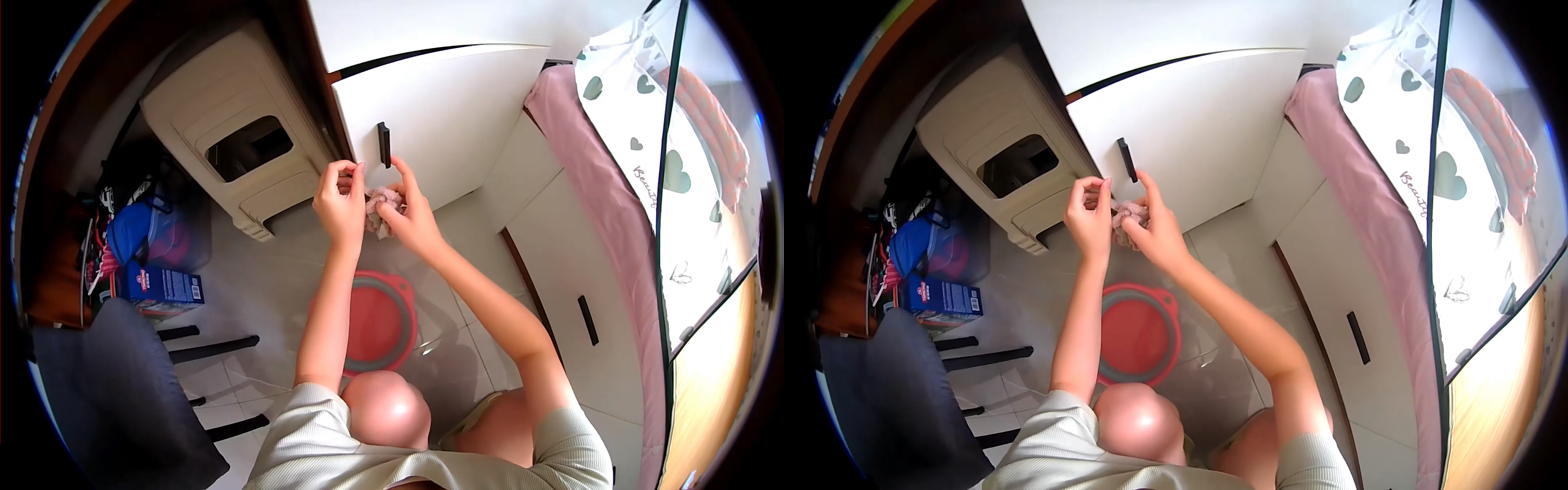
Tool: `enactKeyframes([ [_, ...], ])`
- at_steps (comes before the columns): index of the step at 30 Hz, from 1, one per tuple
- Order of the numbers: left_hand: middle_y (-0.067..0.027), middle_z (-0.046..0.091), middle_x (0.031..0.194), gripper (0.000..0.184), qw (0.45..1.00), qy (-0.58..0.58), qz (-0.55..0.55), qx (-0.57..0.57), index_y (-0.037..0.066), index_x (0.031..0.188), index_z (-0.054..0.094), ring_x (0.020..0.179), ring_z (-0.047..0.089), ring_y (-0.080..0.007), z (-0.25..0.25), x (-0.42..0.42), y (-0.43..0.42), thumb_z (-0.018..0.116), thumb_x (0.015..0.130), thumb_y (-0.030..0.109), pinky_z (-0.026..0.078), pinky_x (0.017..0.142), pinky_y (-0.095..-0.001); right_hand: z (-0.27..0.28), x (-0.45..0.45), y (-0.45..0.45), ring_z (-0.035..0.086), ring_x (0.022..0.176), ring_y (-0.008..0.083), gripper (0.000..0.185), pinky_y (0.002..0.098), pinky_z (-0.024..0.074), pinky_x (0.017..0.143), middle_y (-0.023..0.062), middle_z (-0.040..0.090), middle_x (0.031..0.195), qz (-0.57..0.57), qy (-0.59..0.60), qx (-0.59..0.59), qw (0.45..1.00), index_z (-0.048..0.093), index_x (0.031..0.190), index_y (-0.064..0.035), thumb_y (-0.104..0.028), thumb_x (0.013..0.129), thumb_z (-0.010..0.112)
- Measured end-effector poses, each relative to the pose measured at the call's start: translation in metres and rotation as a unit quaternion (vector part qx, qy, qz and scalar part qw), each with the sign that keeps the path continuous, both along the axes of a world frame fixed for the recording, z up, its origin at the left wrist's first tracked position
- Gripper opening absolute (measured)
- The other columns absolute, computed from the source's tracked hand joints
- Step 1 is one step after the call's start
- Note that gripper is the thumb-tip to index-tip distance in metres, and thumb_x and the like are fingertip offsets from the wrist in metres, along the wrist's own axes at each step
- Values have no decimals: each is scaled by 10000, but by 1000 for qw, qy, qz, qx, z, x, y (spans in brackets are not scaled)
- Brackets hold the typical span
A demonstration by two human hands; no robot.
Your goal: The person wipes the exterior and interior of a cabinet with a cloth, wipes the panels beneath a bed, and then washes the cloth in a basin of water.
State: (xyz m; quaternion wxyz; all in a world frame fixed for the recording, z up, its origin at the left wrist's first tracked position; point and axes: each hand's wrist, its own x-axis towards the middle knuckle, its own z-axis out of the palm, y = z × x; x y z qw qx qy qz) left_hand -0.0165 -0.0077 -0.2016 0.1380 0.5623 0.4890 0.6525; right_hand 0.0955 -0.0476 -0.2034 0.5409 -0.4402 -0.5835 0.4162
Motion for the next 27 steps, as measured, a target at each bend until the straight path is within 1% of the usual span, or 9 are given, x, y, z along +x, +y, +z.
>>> enactKeyframes([
  [7, -11, 585, 691, 94, 999, -4, -23, -33, 17, 813, 573, 556, 527, -60, 9, -9, 15, 649, 795, 70, 423, 508, -209, 6, -6, 13, 559, 688, 160, 655, 285, 459, 621, 107, 563, 829, 8, 16, -16, 1000, 261, 1358, -79, -112, 767, 540],
  [10, -29, 597, 769, 120, 993, -79, -78, -38, 14, 880, 563, 607, 538, -59, 12, -4, 6, 638, 806, 72, 437, 535, -206, 9, 1, 13, 545, 679, 130, 637, 264, 451, 595, 86, 557, 826, 34, 37, -33, 998, 273, 1354, -81, -103, 776, 539],
  [11, -67, 622, 827, 177, 992, -79, -93, -44, 1, 942, 568, 675, 582, -102, 10, -2, 0, 629, 810, 103, 481, 604, -251, 12, 7, 10, 542, 677, 122, 630, 258, 448, 586, 79, 554, 824, 51, 52, -47, 996, 277, 1352, -81, -99, 779, 538],
  [14, -65, 617, 886, 234, 982, -61, -175, -30, 9, 1015, 569, 739, 586, -106, -2, 8, -15, 626, 814, 114, 476, 665, -235, 9, 27, 1, 523, 701, 86, 562, 230, 428, 590, 46, 571, 870, 67, 99, -89, 989, 318, 1340, -94, -115, 819, 529],
  [16, -47, 613, 926, 328, 943, -80, -291, -137, 12, 1106, 552, 804, 585, -99, -6, 16, -29, 632, 819, 149, 465, 698, -228, 9, 42, -9, 499, 713, 61, 532, 213, 405, 583, 15, 572, 883, 64, 146, -138, 978, 343, 1336, -116, -150, 840, 531],
  [17, -53, 613, 939, 341, 927, -116, -316, -163, 5, 1115, 548, 820, 586, -101, -10, 23, -31, 634, 818, 150, 466, 704, -228, 11, 50, -16, 503, 763, 59, 463, 219, 405, 618, 6, 581, 914, 59, 161, -155, 973, 409, 1296, -118, -201, 857, 529],
  [21, -69, 610, 986, 393, 867, -158, -392, -266, -9, 1135, 536, 869, 585, -111, -10, 46, -42, 657, 803, 162, 468, 737, -238, -3, 97, -33, 544, 822, 85, 348, 225, 438, 686, 32, 592, 951, 77, 138, -185, 970, 504, 1189, -64, -178, 861, 533],
  [25, -66, 577, 1086, 460, 832, -76, -430, -342, 37, 1166, 526, 941, 559, -120, 1, 76, -54, 690, 762, 185, 438, 809, -256, -16, 125, -50, 545, 900, 98, 339, 256, 449, 752, 37, 574, 1019, 54, 230, -209, 949, 508, 1184, -66, -227, 885, 506],
  [27, -68, 575, 1085, 472, 840, -37, -430, -328, 54, 1168, 528, 937, 558, -122, -2, 94, -59, 699, 741, 162, 441, 799, -262, -23, 141, -60, 544, 950, 108, 341, 272, 448, 793, 39, 567, 1055, 43, 268, -213, 939, 511, 1178, -63, -252, 895, 491],
])
